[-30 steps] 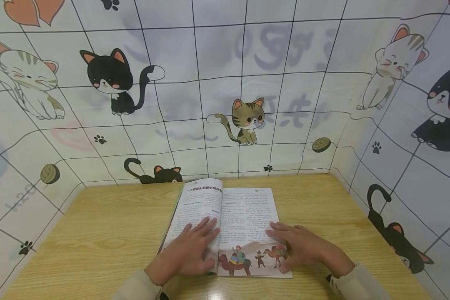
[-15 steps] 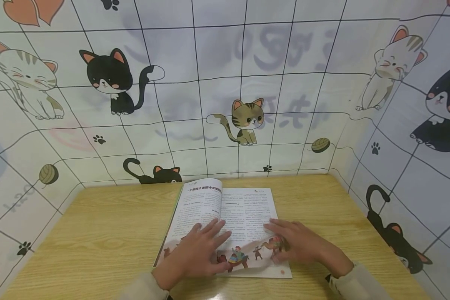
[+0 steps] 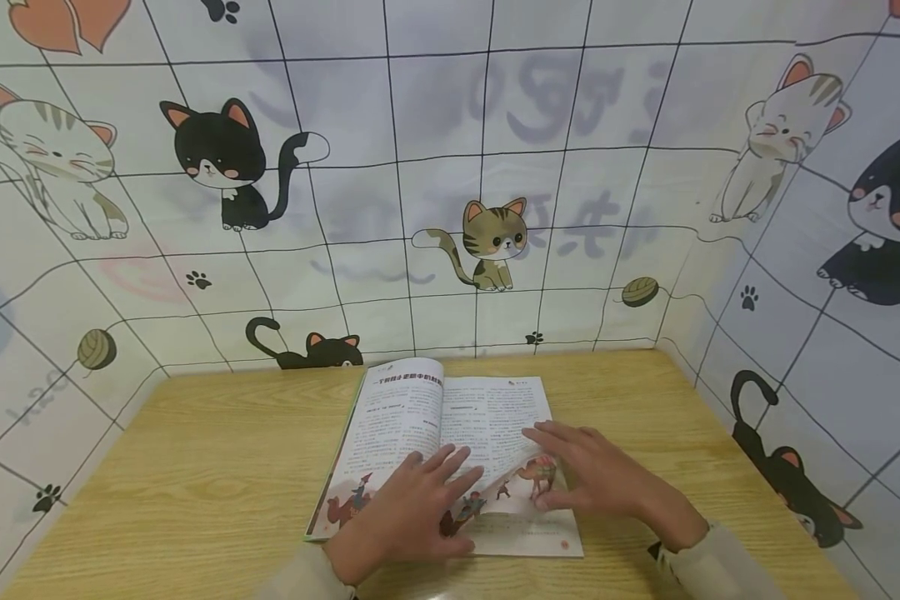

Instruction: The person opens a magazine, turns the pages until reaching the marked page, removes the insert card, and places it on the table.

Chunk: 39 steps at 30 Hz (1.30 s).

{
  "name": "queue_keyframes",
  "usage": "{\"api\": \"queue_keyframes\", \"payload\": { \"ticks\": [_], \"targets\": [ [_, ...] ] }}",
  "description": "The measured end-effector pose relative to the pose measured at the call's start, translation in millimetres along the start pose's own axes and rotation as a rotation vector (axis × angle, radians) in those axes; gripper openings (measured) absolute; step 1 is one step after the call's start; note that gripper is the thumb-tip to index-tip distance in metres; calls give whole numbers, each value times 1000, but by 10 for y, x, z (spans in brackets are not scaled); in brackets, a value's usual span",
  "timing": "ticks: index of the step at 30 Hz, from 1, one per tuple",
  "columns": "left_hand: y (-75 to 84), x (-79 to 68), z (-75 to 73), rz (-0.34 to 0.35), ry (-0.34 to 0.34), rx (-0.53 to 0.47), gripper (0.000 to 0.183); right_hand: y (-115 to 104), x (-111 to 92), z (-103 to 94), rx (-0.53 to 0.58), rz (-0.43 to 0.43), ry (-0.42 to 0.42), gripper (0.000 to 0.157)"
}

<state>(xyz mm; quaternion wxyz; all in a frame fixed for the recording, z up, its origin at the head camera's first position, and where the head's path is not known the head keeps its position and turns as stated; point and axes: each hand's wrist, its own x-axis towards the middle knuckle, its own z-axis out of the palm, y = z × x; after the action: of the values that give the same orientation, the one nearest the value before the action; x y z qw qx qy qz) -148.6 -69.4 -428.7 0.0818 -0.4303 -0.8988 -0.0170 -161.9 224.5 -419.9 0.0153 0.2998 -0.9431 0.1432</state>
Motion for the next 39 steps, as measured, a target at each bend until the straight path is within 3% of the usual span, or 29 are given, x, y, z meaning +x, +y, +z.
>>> {"api": "queue_keyframes", "payload": {
  "ticks": [5, 10, 13, 19, 25, 32, 39],
  "targets": [
    [-8, -3, -16, 11, 58, 21, 75, -35, -29, -61, 76, 64, -1, 76],
    [-29, -11, -27, 31, 132, 65, 91, -27, -65, -95, 208, 82, 15, 52],
    [-36, -10, -25, 50, 167, 89, 101, -4, -80, -87, 234, 78, 33, 49],
    [-48, -5, -29, 100, 205, 160, 108, 29, -87, -44, 203, 88, 55, 61],
    [-63, -15, -67, 132, 198, 233, 101, 49, -108, -14, 167, 119, 44, 78],
    [-142, -51, -146, 89, 123, 251, 94, 72, -143, 48, 95, 99, -157, 103],
    [-182, -81, -159, 9, 113, 308, 89, 101, -171, 116, 140, 50, -269, 106]
  ]
}}
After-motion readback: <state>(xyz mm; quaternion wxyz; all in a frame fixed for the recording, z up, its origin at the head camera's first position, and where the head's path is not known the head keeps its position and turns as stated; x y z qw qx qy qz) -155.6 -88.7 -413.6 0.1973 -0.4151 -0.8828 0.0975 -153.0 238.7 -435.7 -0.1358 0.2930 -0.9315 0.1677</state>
